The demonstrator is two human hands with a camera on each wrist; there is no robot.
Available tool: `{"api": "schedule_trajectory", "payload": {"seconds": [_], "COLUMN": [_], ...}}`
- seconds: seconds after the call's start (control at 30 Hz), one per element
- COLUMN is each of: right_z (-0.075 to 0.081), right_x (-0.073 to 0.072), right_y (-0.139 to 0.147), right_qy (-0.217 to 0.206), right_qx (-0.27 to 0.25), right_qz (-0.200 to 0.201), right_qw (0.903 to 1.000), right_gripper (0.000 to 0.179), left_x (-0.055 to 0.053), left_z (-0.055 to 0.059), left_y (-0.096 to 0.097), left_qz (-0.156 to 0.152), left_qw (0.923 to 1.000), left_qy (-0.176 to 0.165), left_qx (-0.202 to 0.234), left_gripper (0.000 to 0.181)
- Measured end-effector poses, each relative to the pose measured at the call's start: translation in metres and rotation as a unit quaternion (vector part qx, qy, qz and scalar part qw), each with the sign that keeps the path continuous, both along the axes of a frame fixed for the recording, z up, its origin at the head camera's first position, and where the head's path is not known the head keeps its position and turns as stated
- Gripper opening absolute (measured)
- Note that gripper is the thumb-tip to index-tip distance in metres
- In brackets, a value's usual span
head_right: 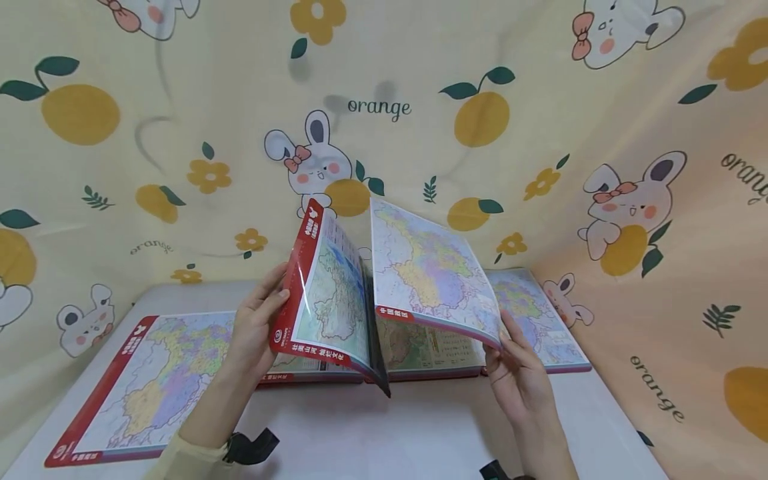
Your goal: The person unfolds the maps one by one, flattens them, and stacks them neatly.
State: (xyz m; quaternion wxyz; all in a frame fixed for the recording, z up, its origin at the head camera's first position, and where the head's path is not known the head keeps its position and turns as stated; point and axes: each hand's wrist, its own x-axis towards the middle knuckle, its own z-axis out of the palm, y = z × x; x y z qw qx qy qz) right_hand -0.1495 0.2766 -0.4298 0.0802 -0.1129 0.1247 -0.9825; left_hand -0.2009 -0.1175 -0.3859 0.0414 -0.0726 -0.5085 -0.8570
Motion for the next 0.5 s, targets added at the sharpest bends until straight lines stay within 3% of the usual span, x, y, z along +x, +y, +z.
{"api": "schedule_trajectory", "payload": {"seconds": [0.27,0.5], "right_z": [0.004,0.004], "right_x": [-0.004,-0.011], "right_y": [0.042,0.076], "right_qy": [0.007,0.012], "right_qx": [0.010,0.042], "right_qz": [-0.037,-0.052], "right_qw": [0.9992,0.9977], "right_gripper": [0.048,0.048], "left_x": [-0.010,-0.020], "left_z": [-0.012,-0.025], "left_y": [-0.009,-0.016], "left_qz": [0.009,0.035], "left_qw": [0.9997,0.9980], "left_qy": [-0.020,-0.042], "left_qx": [-0.012,-0.033], "left_gripper": [0.051,0.049]}}
